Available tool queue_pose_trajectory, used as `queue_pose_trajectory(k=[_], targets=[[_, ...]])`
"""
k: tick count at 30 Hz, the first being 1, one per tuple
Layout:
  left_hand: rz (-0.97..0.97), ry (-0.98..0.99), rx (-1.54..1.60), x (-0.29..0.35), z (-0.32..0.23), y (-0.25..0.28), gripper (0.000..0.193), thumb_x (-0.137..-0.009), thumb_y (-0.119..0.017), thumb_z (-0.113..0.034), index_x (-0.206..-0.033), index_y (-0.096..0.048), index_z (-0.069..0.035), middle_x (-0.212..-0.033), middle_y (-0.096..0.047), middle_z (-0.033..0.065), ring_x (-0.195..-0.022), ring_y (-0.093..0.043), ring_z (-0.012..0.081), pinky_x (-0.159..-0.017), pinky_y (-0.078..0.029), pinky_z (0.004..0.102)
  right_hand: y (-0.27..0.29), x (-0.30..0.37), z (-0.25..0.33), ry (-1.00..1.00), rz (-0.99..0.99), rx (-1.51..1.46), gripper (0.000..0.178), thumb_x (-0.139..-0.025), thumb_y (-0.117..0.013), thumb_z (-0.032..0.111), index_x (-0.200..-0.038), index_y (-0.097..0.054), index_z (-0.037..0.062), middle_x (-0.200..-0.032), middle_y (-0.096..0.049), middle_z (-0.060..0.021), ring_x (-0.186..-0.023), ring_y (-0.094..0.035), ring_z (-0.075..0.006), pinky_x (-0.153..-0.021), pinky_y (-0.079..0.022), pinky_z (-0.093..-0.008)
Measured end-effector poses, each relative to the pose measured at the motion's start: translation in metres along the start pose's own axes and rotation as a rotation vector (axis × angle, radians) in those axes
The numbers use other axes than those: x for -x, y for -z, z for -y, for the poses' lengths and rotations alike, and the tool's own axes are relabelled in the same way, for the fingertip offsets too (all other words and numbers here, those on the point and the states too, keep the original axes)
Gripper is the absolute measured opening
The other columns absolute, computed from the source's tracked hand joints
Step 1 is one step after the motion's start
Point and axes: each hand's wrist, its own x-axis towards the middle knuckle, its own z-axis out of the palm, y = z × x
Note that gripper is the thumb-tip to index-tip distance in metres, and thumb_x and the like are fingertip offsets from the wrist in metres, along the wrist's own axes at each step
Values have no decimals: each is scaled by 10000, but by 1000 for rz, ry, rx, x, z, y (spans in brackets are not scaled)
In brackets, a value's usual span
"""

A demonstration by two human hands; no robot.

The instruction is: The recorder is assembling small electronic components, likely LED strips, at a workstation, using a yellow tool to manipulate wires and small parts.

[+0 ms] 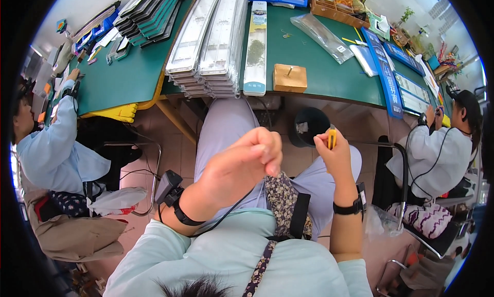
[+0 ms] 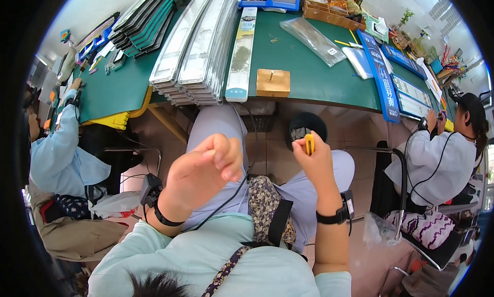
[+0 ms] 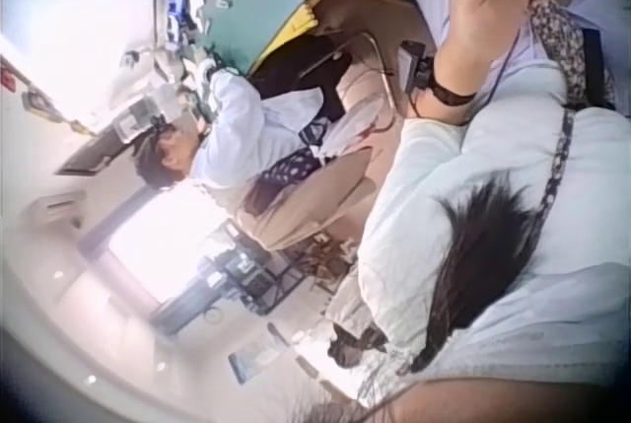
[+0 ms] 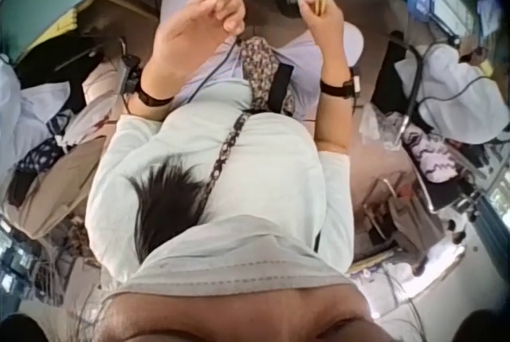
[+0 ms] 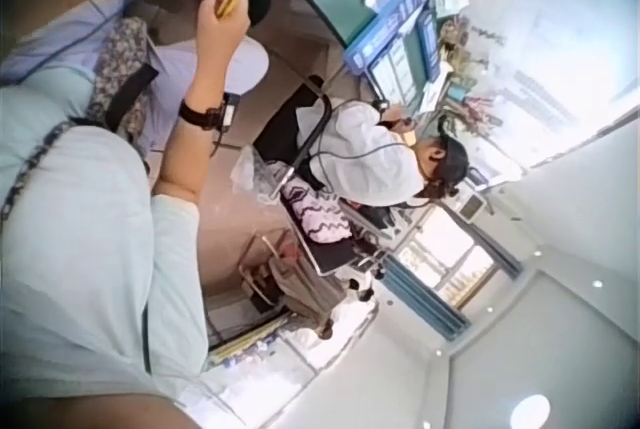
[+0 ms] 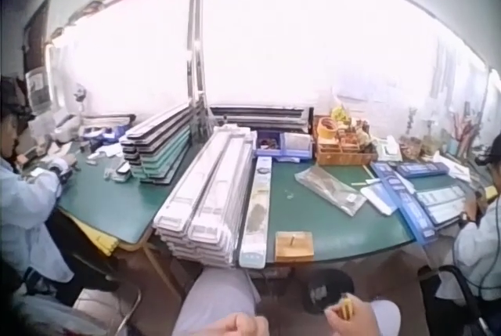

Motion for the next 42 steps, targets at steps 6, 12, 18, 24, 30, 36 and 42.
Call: queue_pose_trajectory(k=[6,12,18,24,30,36,42], targets=[[-92,-95,-80,8,-18,12,126,-853,-428,-192,-785,-401,-90,-757,-363,8,-726,-417,134,-705,-353,280,18,-43,-96,-24,-17,369,149,-735,-602,131,-768,-533,3,-704,-606,-157,-648,-592,-327,-598,-459,-362],[-127,-140,-145,13,-21,14,124,-853,-424,-188,-779,-402,-91,-749,-364,6,-715,-417,130,-697,-353,276,17,-70,-146,-121,-25,602,138,-723,-582,139,-798,-562,24,-778,-614,-186,-735,-586,-375,-639,-460,-424],[-152,-105,-198,14,-21,9,129,-856,-429,-191,-786,-408,-85,-764,-376,14,-719,-415,129,-699,-353,272,18,-95,-177,-258,29,845,175,-753,-567,166,-879,-579,45,-850,-625,-199,-837,-601,-364,-725,-483,-430],[-131,-87,-225,15,-22,9,111,-867,-418,-168,-790,-394,-93,-797,-374,14,-751,-393,136,-719,-326,260,28,-109,-209,-337,83,1002,282,-832,-529,242,-1046,-576,64,-992,-606,-200,-934,-579,-351,-790,-473,-426],[-203,-55,-246,12,-18,10,123,-863,-424,-175,-782,-402,-86,-773,-379,19,-730,-410,134,-713,-343,274,38,-121,-211,-373,145,1020,302,-853,-499,276,-1060,-567,67,-1012,-610,-182,-951,-584,-337,-794,-479,-417],[-225,-26,-313,3,-19,7,125,-863,-422,-174,-779,-398,-85,-779,-378,19,-733,-406,134,-711,-339,274,47,-133,-227,-285,172,1000,295,-822,-533,256,-1043,-577,64,-1008,-607,-183,-937,-583,-338,-802,-467,-417],[-243,2,-324,-2,-16,7,119,-860,-421,-173,-788,-403,-80,-783,-378,21,-736,-398,135,-711,-329,273,48,-137,-231,-251,85,925,237,-797,-558,220,-968,-577,57,-935,-620,-189,-891,-590,-356,-759,-470,-434]])
